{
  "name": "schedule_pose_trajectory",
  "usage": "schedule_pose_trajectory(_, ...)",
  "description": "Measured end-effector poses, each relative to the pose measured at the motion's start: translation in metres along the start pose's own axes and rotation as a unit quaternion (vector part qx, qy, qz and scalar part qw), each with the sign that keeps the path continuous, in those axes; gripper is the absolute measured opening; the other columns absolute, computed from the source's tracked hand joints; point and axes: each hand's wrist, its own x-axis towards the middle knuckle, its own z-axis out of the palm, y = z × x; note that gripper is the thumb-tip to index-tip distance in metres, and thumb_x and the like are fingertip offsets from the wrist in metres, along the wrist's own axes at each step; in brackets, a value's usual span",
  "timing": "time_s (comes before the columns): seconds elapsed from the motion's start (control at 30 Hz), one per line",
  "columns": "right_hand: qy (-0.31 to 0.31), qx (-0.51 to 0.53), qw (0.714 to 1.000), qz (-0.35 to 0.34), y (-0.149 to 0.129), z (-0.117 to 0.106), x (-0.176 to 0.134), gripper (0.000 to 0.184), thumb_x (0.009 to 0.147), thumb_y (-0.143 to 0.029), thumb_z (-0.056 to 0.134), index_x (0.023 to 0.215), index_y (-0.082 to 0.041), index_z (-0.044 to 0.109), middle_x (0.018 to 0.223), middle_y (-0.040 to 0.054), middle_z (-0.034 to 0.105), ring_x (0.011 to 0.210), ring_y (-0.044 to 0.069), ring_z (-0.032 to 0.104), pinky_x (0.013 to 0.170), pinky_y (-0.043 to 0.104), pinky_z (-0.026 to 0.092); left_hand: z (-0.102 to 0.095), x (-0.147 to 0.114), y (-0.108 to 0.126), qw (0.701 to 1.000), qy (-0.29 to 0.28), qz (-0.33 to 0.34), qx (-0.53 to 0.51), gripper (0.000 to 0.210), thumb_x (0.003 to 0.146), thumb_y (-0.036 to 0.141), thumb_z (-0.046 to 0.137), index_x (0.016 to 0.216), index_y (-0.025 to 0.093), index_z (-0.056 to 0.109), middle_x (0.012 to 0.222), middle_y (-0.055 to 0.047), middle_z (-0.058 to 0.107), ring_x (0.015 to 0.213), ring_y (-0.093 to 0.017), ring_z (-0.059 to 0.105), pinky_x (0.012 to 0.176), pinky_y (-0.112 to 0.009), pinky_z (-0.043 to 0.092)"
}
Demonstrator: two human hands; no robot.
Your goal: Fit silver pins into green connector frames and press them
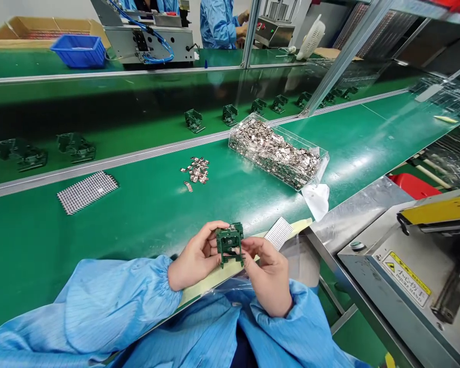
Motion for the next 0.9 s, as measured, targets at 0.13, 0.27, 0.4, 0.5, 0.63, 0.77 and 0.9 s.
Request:
schedule_pose_trajectory(0.13,0.021,-0.043,0.999,0.01,0.001,0.006,0.0,0.004,0.08,-0.02,0.067,0.081,-0.021,0.064,0.069,-0.0018,0.063,0.063,0.014,0.056,0.059,0.025,0.045,0.001,-0.003,0.0,1.0,-0.016,-0.001,0.005,0.049,0.08,0.013,0.073,0.122,0.026,0.052,0.1,-0.003,0.067,0.082,-0.013,0.067,0.076,-0.022,0.055)
schedule_pose_trajectory(0.27,0.032,-0.05,0.998,0.013,0.001,0.007,-0.003,0.008,0.08,-0.021,0.066,0.079,-0.021,0.058,0.068,-0.0028,0.06,0.06,0.013,0.052,0.056,0.024,0.043,0.0,-0.004,0.001,0.999,-0.035,0.001,0.025,0.045,0.085,0.016,0.068,0.125,0.027,0.05,0.102,-0.003,0.066,0.083,-0.012,0.066,0.076,-0.022,0.054)
schedule_pose_trajectory(0.4,0.037,-0.044,0.998,0.013,0.002,0.011,-0.005,0.011,0.081,-0.02,0.065,0.079,-0.021,0.054,0.069,-0.0035,0.058,0.061,0.012,0.052,0.056,0.023,0.044,-0.002,-0.006,-0.001,0.996,-0.039,0.01,0.075,0.037,0.091,0.021,0.061,0.126,0.025,0.05,0.099,-0.004,0.065,0.083,-0.012,0.064,0.073,-0.021,0.051)
schedule_pose_trajectory(0.5,0.033,-0.026,0.999,0.025,0.004,0.013,-0.006,0.011,0.082,-0.021,0.066,0.084,-0.021,0.055,0.071,-0.0028,0.059,0.063,0.012,0.054,0.059,0.024,0.046,-0.002,-0.008,-0.004,0.992,-0.011,0.009,0.124,0.031,0.093,0.026,0.058,0.122,0.022,0.052,0.09,-0.003,0.064,0.076,-0.012,0.06,0.068,-0.021,0.049)
schedule_pose_trajectory(0.63,0.038,0.012,0.997,0.065,0.003,0.012,-0.007,0.016,0.082,-0.026,0.067,0.093,-0.021,0.057,0.08,0.0013,0.061,0.069,0.015,0.059,0.061,0.025,0.051,0.004,-0.01,-0.004,0.99,0.039,0.004,0.138,0.029,0.092,0.031,0.058,0.119,0.021,0.053,0.083,-0.001,0.061,0.067,-0.011,0.055,0.061,-0.02,0.046)
schedule_pose_trajectory(0.77,0.03,0.077,0.991,0.107,0.0,0.012,-0.006,0.022,0.079,-0.032,0.072,0.091,-0.02,0.058,0.082,0.0036,0.061,0.072,0.016,0.06,0.058,0.025,0.053,0.009,-0.012,-0.001,0.987,0.074,0.001,0.145,0.03,0.091,0.033,0.06,0.117,0.021,0.054,0.08,-0.001,0.059,0.066,-0.011,0.053,0.059,-0.02,0.044)
schedule_pose_trajectory(0.9,0.026,0.133,0.98,0.143,0.0,0.014,-0.004,0.026,0.073,-0.035,0.077,0.082,-0.02,0.057,0.075,0.0017,0.06,0.067,0.015,0.057,0.054,0.023,0.05,0.012,-0.013,0.0,0.982,0.09,-0.012,0.165,0.031,0.09,0.037,0.061,0.115,0.02,0.055,0.075,0.0,0.056,0.061,-0.011,0.049,0.054,-0.02,0.041)
